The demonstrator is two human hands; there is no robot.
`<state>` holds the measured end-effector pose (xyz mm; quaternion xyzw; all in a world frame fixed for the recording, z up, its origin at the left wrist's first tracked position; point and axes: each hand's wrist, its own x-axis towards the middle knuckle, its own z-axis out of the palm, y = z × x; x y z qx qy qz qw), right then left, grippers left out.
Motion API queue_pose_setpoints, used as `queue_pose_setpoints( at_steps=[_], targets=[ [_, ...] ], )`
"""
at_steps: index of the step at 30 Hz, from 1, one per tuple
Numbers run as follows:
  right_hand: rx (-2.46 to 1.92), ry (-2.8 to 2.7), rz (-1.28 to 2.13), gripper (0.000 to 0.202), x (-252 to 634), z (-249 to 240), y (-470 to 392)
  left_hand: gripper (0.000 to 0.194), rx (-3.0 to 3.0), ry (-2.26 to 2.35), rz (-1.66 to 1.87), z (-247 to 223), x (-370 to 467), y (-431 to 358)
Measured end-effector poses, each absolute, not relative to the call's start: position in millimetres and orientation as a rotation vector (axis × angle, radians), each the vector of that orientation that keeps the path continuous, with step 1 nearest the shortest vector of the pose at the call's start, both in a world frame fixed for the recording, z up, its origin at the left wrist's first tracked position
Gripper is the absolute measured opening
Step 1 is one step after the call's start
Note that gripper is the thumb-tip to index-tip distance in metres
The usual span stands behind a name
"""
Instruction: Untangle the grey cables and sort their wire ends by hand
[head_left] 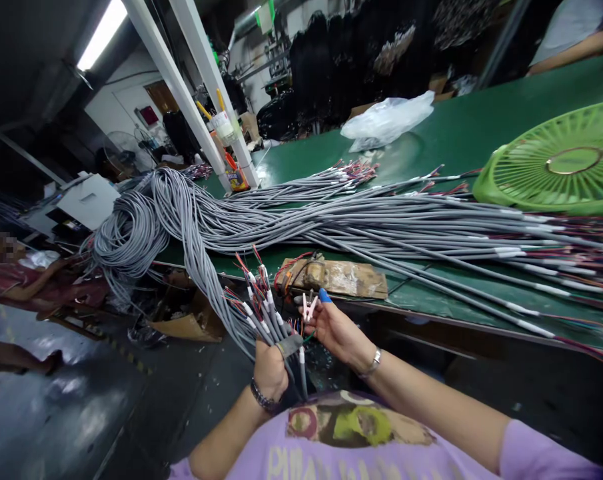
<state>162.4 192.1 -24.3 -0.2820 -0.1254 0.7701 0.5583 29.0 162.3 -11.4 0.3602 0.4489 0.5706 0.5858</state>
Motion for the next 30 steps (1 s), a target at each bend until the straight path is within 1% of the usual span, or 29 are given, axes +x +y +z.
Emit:
queue_pose_setpoints(
  at_steps=[6, 11, 15, 23, 30],
  targets=[
    [-0.648, -0.307, 1.951, 0.028, 173.4, -38.0, 179.8, 0.021, 0.838, 1.074, 1.347, -8.0, 22.1, 153.4],
    [-0.522, -0.449, 2.131, 0.023, 182.3, -38.5, 173.3, 0.020, 0.839, 1.047, 1.327, -5.6, 25.6, 153.6],
    [-0.556, -0.526, 2.093, 0.019, 181.6, -29.8, 174.3, 0.018, 0.848, 1.031, 1.321, -2.4, 30.2, 155.3],
    [-0.745, -0.640, 1.999, 0.029, 171.4, -21.3, 174.7, 0.018, 0.870, 1.019, 1.304, -1.5, 31.8, 153.4],
    [-0.781, -0.695, 1.916, 0.026, 175.6, -31.0, 159.0, 0.023, 0.839, 1.085, 1.414, -11.7, 26.8, 152.1]
  ],
)
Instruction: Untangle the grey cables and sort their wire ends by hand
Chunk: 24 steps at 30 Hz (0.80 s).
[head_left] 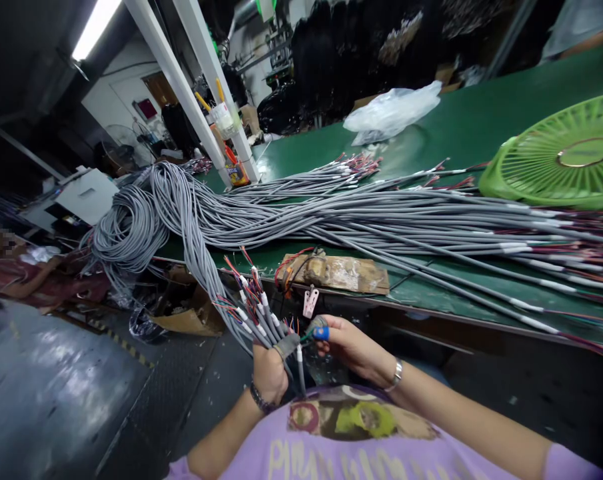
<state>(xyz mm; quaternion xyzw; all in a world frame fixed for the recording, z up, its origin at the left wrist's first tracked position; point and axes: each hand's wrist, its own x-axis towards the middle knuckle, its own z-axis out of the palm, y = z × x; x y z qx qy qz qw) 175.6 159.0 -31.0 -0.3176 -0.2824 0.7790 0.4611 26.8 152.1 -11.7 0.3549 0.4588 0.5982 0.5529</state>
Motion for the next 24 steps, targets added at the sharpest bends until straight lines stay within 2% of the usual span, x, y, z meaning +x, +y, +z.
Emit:
queue_pose_setpoints(
  at_steps=[4, 7, 14, 24],
  targets=[
    [-0.819, -0.722, 1.966, 0.024, 180.9, -45.9, 151.8, 0.020, 0.815, 1.115, 1.405, -11.8, 29.2, 152.9],
    [-0.800, -0.544, 1.952, 0.026, 185.5, -49.9, 160.8, 0.020, 0.825, 1.127, 1.401, -9.7, 31.8, 155.2],
    [-0.713, -0.480, 1.912, 0.029, 182.2, -28.9, 197.0, 0.022, 0.872, 1.138, 1.388, -0.8, 38.2, 161.7],
    [-0.766, -0.521, 1.811, 0.036, 178.2, -23.4, 198.5, 0.018, 0.878, 1.079, 1.312, 0.9, 27.6, 154.7]
  ],
)
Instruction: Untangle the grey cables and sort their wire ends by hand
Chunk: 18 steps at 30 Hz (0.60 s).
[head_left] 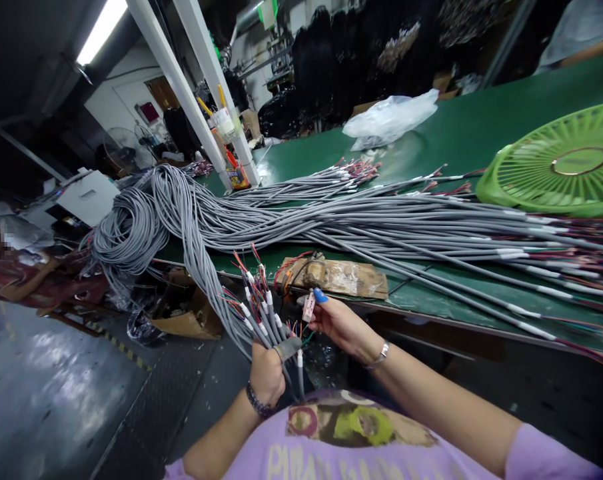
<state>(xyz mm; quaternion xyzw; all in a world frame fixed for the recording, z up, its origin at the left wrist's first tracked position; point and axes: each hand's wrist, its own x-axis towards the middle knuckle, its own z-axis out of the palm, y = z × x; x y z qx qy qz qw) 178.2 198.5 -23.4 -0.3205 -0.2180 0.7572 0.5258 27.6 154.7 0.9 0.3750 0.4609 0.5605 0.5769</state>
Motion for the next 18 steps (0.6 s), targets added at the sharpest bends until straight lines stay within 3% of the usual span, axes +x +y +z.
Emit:
queue_pose_setpoints(
  at_steps=[18],
  targets=[
    [-0.697, -0.446, 1.755, 0.033, 171.1, -30.2, 199.2, 0.027, 0.840, 1.105, 1.315, -0.3, 43.2, 164.4]
  ],
)
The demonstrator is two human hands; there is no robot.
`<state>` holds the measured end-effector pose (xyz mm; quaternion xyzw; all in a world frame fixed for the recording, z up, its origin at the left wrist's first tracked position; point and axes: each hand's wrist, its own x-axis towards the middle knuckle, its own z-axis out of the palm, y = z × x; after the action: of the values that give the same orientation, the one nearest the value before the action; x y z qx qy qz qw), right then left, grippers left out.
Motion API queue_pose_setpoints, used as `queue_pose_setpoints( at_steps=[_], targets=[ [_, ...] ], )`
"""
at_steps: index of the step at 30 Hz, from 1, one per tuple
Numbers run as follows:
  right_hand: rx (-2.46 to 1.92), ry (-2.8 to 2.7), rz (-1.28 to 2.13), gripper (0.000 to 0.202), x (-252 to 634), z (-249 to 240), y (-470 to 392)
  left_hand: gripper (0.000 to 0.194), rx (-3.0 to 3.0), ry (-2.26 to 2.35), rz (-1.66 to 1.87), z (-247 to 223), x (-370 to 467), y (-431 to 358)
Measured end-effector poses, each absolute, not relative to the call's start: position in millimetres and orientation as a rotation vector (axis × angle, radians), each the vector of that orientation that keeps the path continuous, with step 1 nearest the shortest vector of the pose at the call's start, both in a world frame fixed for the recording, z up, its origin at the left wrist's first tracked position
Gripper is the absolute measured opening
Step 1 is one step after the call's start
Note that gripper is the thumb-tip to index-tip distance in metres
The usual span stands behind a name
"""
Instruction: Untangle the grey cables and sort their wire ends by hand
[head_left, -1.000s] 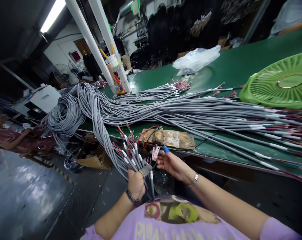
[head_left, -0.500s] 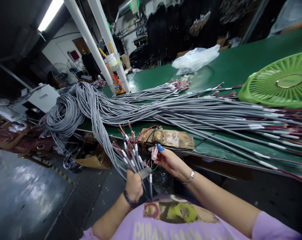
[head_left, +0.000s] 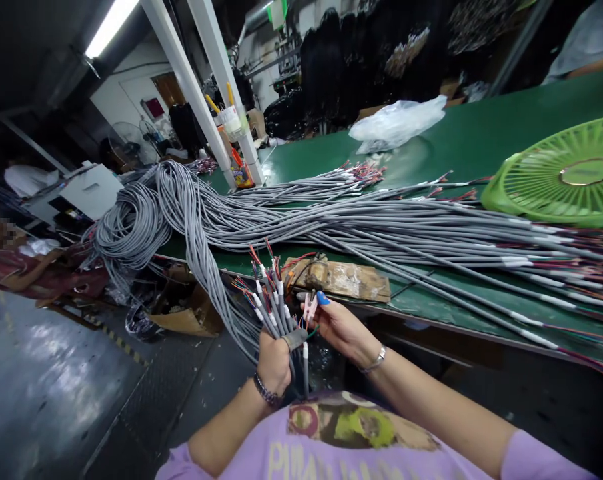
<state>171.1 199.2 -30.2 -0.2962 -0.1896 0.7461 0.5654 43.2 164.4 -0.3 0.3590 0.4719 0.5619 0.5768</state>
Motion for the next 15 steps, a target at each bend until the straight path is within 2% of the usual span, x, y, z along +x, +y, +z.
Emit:
queue_pose_setpoints(
  at_steps=[6, 15],
  targets=[
    [-0.692, -0.438, 1.805, 0.031, 172.0, -30.3, 196.7, 0.030, 0.835, 1.129, 1.322, -0.8, 42.2, 163.5],
    [-0.627, -0.482, 2.021, 0.034, 190.3, -40.4, 181.4, 0.021, 0.901, 1.170, 1.331, -8.4, 29.1, 150.0]
  ],
)
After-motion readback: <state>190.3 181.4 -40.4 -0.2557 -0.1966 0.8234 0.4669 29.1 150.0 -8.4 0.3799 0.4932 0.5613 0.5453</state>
